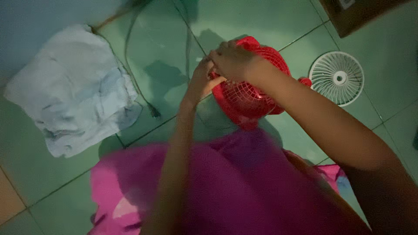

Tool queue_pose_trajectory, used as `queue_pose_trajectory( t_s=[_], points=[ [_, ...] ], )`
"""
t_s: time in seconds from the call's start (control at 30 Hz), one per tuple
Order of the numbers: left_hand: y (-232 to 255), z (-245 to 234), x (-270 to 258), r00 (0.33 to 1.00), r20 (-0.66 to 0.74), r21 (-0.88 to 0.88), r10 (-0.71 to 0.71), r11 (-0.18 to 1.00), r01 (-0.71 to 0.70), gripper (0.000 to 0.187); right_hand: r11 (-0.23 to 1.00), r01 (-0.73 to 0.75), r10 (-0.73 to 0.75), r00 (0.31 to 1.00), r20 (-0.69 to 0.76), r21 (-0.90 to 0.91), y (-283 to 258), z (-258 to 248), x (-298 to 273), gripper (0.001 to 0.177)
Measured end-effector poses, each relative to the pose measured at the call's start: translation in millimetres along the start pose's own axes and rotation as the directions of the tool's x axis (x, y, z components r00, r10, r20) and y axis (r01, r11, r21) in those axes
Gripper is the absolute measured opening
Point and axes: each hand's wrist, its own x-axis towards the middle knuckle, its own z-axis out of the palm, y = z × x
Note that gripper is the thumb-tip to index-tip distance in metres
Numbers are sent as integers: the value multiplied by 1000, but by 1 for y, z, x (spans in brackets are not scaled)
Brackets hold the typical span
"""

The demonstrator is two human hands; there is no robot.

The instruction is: The person uses a screwdriver to remove screws from the back of a red electric fan. They loosen and remove multiple screws, then detach the rear grille and set it aside.

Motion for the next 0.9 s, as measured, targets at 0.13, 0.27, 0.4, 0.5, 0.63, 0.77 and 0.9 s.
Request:
queue_pose_trajectory(
  t_s=[0.13, 0.27, 0.4, 0.5, 0.63, 0.77, 0.9],
  points=[
    [-11, -23, 6, 948, 265, -48, -177, 979, 196, 29, 999, -20, 14, 982, 186, 33, 0, -17, 1, 59],
    [-9, -24, 12, 950, 197, 32, -243, 970, 242, 31, 999, -44, 37, 970, 241, 24, -3, -27, 4, 68],
    [1, -12, 0, 974, 5, 12, -226, 974, 226, 31, 994, -69, 57, 991, 123, 90, -7, -33, 2, 74],
    [-3, 2, -12, 983, -180, 56, -38, 997, 49, 43, 960, -262, 250, 961, 116, 100, -12, -31, -6, 54],
    [-21, 26, -20, 939, -234, 162, -250, 943, 291, 35, 942, -273, 294, 952, 85, -197, -27, -19, -9, 32],
    [-29, 36, -18, 874, -231, 67, -428, 889, 453, 42, 991, -78, 88, 992, 87, -113, -15, -18, 4, 27],
    [-19, 11, -16, 944, -132, 85, -304, 945, 316, 51, 993, 25, -1, 976, 217, -112, -7, -24, 11, 44]
  ],
)
